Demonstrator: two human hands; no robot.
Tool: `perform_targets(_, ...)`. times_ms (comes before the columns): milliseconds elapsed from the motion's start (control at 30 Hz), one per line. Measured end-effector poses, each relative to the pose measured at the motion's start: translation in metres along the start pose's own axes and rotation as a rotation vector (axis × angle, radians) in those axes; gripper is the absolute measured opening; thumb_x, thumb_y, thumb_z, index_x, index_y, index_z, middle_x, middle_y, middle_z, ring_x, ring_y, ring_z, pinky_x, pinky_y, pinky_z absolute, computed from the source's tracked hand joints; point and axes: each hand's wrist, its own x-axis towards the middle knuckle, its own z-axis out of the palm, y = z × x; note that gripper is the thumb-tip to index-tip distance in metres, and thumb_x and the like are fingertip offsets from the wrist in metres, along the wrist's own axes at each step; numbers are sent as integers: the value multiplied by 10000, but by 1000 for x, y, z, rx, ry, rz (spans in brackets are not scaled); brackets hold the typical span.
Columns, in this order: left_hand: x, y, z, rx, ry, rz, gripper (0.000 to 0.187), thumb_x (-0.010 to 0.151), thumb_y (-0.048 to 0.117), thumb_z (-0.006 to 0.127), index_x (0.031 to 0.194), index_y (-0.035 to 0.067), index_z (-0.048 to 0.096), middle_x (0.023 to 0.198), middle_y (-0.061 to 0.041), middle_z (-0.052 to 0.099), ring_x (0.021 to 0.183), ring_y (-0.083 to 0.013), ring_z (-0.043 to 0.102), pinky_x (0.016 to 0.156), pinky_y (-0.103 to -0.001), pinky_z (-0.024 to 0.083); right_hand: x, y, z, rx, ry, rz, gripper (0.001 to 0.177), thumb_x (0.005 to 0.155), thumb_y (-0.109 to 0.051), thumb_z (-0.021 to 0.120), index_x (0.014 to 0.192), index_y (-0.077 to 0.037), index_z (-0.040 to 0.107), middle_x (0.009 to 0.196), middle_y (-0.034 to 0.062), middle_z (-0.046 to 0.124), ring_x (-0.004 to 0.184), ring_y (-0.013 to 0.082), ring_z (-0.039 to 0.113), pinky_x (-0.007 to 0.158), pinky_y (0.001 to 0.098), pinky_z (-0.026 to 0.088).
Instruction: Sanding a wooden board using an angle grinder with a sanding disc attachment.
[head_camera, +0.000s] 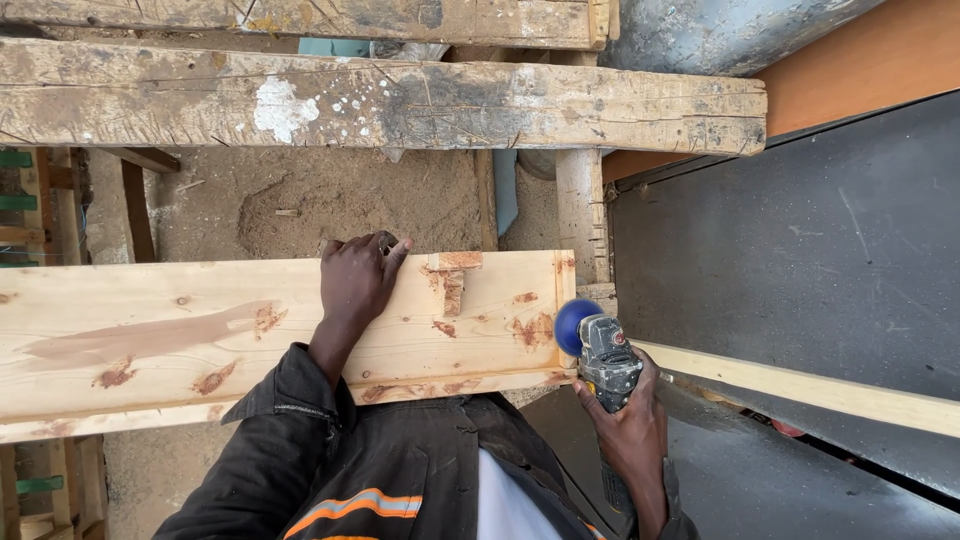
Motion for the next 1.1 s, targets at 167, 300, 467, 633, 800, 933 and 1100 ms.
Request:
perform_targets(167, 0, 0, 1, 13, 4, 10, 458, 1087, 522, 470, 918, 182, 725, 804, -73, 743, 806, -302, 704, 777, -452, 406, -7, 23, 3, -30, 8, 48, 931, 741, -513, 772, 1528, -202, 384, 1302, 119, 702, 1091, 350, 713, 856, 488, 561)
perform_targets(300, 0, 0, 1, 7, -10, -3, 485, 1091, 539, 465, 888, 160, 690, 773, -88, 719, 764, -318, 689, 764, -462, 413, -12, 29, 6, -52, -13, 88, 969, 730, -561, 747, 1554, -224, 362, 1375, 117, 666, 1191, 362, 671, 929, 499, 543)
perform_targets(467, 0, 1, -1, 26, -4, 15, 469, 1086, 527, 481, 944, 164, 742, 822, -91, 754, 859, -319, 719, 820, -471, 436, -9, 25, 11, -19, 35, 18, 920, 735, -504, 791, 1518, -216, 403, 1282, 114, 721, 1096, 348, 716, 861, 479, 552)
perform_targets(633, 0, 0, 0, 4, -33, -24, 471, 1079, 540, 469, 929, 174, 725, 799, -98, 742, 849, -318, 709, 823, -467, 409, 7, 29, 14, -62, 10, -59, 1034, 659, -307, 923, 1507, -221, 339, 1416, 132, 620, 1166, 384, 658, 859, 508, 550)
perform_targets(800, 0, 1, -1, 18, -11, -8, 510, 1087, 548, 460, 875, 151, 700, 772, -110, 731, 793, -330, 704, 787, -463, 426, 13, 29, 3, -6, 4, -40, 1036, 724, -299, 862, 1559, -243, 251, 1504, 172, 531, 1232, 398, 619, 885, 528, 547)
perform_targets(933, -1, 0, 1, 11, -18, -16, 515, 1086, 554, 463, 845, 145, 663, 763, -104, 718, 752, -342, 688, 793, -468, 430, 8, 13, -1, 21, 4, -5, 1152, 602, -381, 932, 1555, -223, 302, 1549, 119, 501, 1326, 344, 559, 933, 501, 545)
perform_targets(1100, -1, 1, 0, 20, -12, -14, 513, 1086, 547, 476, 810, 149, 643, 738, -101, 705, 757, -344, 685, 777, -469, 424, 5, 2, 6, 30, 50, 27, 1004, 644, -587, 782, 1492, -199, 408, 1420, 136, 590, 1245, 351, 598, 917, 513, 516)
